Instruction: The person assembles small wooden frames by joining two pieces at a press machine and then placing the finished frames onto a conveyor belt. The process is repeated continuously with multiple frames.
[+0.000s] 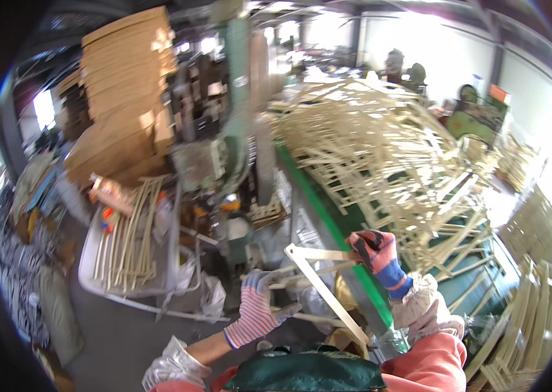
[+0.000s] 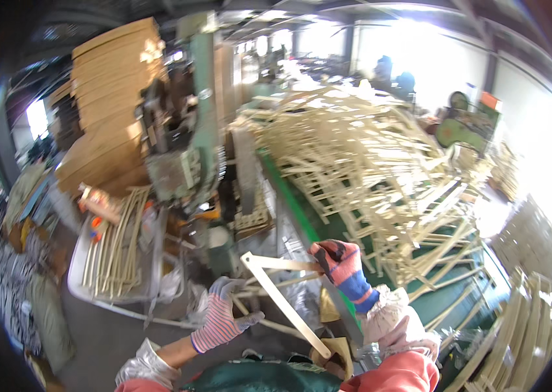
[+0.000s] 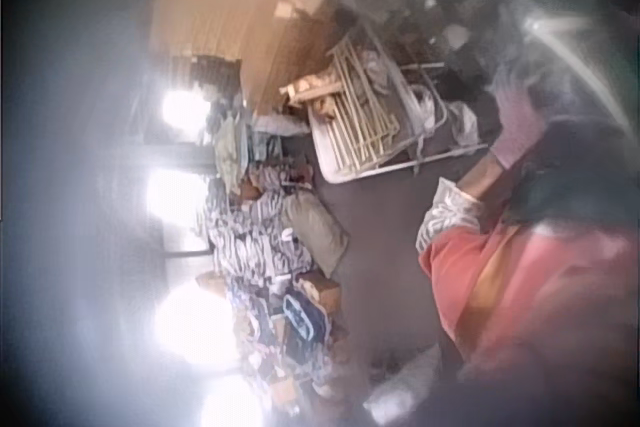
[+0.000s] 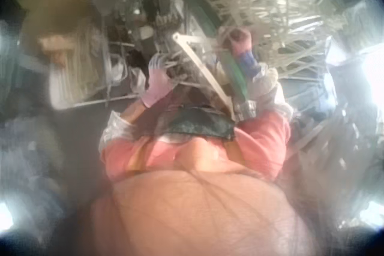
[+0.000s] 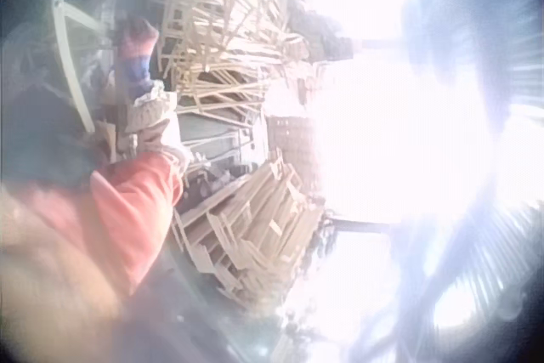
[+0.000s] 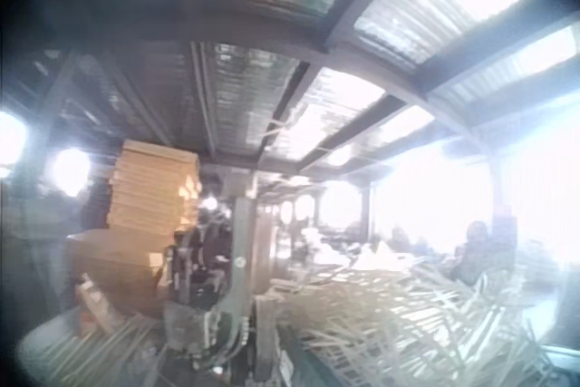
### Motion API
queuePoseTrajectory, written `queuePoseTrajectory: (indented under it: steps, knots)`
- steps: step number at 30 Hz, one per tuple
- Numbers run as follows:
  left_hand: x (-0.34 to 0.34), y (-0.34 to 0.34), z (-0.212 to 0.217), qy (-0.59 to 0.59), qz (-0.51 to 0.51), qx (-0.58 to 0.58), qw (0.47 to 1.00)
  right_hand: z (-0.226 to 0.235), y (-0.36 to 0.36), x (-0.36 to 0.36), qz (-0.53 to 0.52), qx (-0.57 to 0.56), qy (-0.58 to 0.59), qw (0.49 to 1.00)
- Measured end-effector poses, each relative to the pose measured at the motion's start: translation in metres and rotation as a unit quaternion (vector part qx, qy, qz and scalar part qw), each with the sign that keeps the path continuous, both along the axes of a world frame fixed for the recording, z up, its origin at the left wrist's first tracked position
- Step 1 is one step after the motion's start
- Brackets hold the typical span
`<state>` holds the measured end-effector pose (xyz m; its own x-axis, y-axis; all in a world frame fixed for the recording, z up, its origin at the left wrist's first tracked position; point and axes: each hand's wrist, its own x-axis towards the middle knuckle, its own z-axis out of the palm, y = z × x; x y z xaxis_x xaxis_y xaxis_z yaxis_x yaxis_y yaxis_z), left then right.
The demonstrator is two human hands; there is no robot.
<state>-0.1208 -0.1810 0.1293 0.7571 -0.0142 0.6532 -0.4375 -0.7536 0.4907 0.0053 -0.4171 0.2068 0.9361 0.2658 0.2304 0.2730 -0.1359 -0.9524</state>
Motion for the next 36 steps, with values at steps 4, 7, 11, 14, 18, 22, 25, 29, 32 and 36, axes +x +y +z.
queuePoseTrajectory:
  steps: [4, 7, 11, 14, 18, 22, 25, 29, 32, 36]
  knots:
    - [0.038, -0.075, -0.041, -0.066, -0.072, 0.024, 0.995, 0.017, -0.096, -0.048, -0.006, 0.053, -0.074, 0.996]
    - [0.041, -0.127, -0.057, -0.083, -0.170, -0.096, 0.977, 0.038, -0.154, -0.085, -0.053, 0.051, -0.023, 0.997]
    - [0.056, -0.187, -0.037, -0.057, -0.209, 0.141, 0.966, 0.064, -0.217, -0.145, -0.194, -0.121, -0.431, 0.873]
    - [0.049, -0.264, -0.016, 0.000, -0.341, 0.258, 0.904, 0.061, -0.257, -0.198, -0.050, -0.437, -0.336, 0.833]
    - [0.033, -0.337, 0.009, 0.006, -0.381, 0.403, 0.832, 0.007, -0.279, -0.224, -0.084, -0.561, -0.342, 0.749]
    - [0.034, -0.377, 0.053, -0.147, -0.448, 0.426, 0.772, -0.043, -0.307, -0.250, -0.264, -0.638, -0.297, 0.659]
    - [0.045, -0.408, 0.089, -0.231, -0.451, 0.452, 0.735, -0.084, -0.318, -0.246, -0.385, -0.459, -0.227, 0.768]
    - [0.053, -0.414, 0.102, -0.337, -0.492, 0.336, 0.728, -0.142, -0.324, -0.205, -0.493, -0.199, -0.149, 0.834]
    - [0.055, -0.399, 0.080, -0.348, -0.564, 0.300, 0.687, -0.165, -0.340, -0.147, -0.555, -0.064, -0.114, 0.821]
    - [0.088, -0.383, 0.044, -0.272, -0.573, 0.326, 0.701, -0.165, -0.365, -0.039, -0.615, -0.155, -0.095, 0.767]
